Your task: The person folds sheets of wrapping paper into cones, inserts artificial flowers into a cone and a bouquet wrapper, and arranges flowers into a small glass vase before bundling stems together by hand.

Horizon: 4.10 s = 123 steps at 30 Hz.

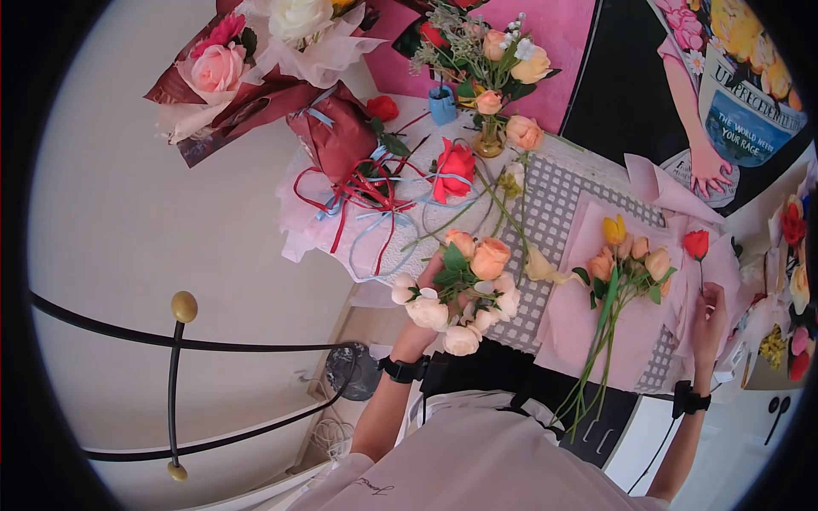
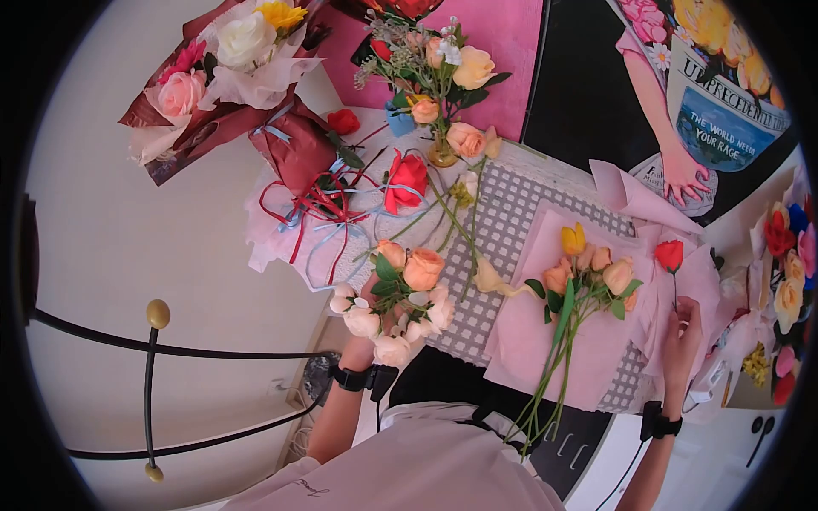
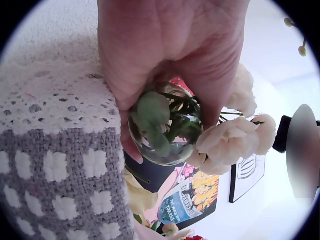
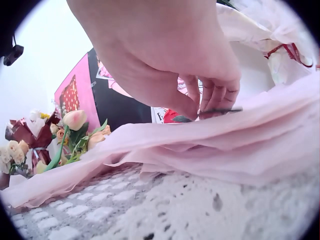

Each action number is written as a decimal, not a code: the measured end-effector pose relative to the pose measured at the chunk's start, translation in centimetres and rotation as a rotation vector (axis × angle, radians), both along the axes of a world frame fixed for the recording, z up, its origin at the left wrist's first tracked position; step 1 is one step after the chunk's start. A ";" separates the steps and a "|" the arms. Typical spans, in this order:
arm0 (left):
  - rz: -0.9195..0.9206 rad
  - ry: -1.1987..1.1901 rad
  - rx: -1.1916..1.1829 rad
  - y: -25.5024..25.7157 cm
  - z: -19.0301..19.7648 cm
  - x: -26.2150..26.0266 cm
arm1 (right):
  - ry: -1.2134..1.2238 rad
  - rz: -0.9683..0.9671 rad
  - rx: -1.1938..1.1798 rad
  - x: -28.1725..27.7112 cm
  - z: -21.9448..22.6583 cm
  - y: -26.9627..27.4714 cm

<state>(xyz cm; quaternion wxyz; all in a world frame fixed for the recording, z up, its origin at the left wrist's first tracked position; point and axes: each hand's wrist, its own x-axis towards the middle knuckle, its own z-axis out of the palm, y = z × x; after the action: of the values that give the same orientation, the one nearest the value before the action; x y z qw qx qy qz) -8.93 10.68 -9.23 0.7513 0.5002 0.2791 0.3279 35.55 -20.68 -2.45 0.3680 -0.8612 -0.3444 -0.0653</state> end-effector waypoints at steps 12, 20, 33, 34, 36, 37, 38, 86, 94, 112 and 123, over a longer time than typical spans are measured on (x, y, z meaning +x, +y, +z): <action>-0.059 -0.166 0.113 0.0 1.9 2.4 | -0.236 0.570 0.021 -12.4 15.1 15.7; -0.007 -0.144 0.262 0.8 2.1 2.5 | -0.085 1.239 0.103 -22.9 11.2 37.8; -0.065 -0.197 0.347 1.8 -1.3 1.6 | -0.243 1.070 -0.498 -25.1 1.4 67.6; -0.064 -0.201 0.363 2.1 -1.5 1.7 | -0.262 1.110 -0.482 -25.0 1.0 66.8; -0.060 -0.210 0.391 2.6 -1.8 1.8 | -0.244 1.156 -0.404 -24.5 0.1 66.7; -0.055 -0.215 0.403 2.7 -2.0 2.0 | -0.225 1.199 -0.327 -24.4 -0.4 66.7; -0.052 -0.218 0.408 2.5 -2.2 2.1 | -0.241 1.151 -0.339 -24.6 0.0 66.1; 0.162 -0.109 -0.006 -1.9 0.4 0.3 | 1.449 0.599 0.337 -12.6 11.1 16.2; 0.189 -0.204 0.093 -0.9 -10.6 -7.2 | 1.215 0.602 0.369 -13.1 11.2 11.3; 0.579 0.253 0.357 13.5 8.1 -1.3 | 0.712 0.490 0.301 -14.6 9.1 7.0; 0.353 -0.001 0.376 20.5 8.0 7.5 | 0.512 0.151 0.491 -12.7 2.0 1.1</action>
<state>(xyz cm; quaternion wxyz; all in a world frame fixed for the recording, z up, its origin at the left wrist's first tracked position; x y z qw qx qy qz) -1.44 31.21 -1.19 0.5764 0.5744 0.2958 0.5004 22.89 -19.62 -0.46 0.6421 -0.7075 -0.2779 0.0993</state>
